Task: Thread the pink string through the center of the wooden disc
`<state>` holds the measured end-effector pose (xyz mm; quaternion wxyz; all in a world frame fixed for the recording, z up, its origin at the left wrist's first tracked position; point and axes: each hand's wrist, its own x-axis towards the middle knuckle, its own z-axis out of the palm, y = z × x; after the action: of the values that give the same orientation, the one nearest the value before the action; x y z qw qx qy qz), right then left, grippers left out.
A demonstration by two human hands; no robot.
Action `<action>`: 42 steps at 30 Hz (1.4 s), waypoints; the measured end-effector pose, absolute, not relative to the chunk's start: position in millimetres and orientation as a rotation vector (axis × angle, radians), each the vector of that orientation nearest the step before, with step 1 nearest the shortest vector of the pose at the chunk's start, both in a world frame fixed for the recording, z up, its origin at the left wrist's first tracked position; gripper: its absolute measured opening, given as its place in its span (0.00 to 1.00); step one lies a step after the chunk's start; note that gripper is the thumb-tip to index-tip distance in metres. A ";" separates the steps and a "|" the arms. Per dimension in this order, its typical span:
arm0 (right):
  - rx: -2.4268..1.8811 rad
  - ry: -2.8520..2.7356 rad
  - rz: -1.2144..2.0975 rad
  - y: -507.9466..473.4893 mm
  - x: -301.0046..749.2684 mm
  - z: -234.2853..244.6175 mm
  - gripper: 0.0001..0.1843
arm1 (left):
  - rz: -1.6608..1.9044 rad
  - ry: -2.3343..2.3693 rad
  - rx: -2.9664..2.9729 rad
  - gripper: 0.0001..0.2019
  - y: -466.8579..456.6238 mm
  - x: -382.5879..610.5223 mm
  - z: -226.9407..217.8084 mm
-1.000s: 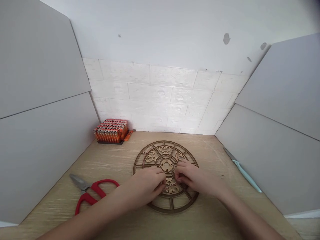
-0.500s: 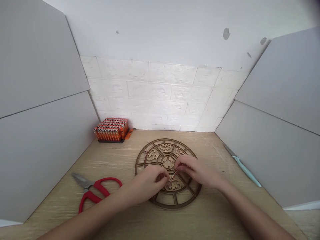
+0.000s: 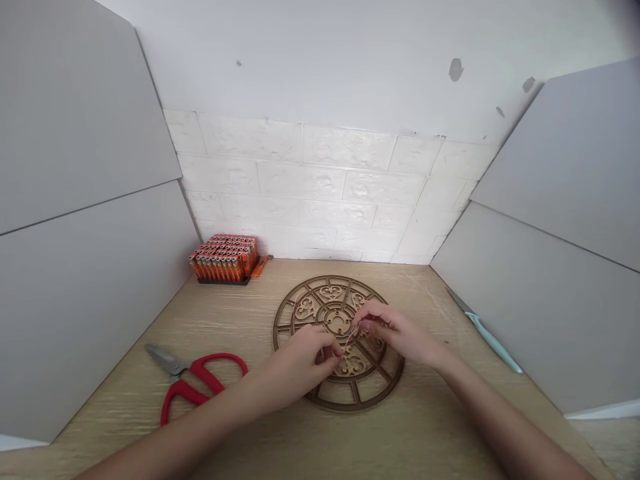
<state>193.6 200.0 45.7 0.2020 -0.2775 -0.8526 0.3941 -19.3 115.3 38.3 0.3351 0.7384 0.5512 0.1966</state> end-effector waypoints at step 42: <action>-0.869 -2.577 1.295 198.4 199.4 49.3 0.11 | 0.557 1.387 2.019 0.07 115.6 -23.7 40.8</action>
<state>199.4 198.4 49.3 0.0647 -0.2880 -0.8538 0.4289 -23.7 115.6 40.8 0.3095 0.7643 0.5249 0.2110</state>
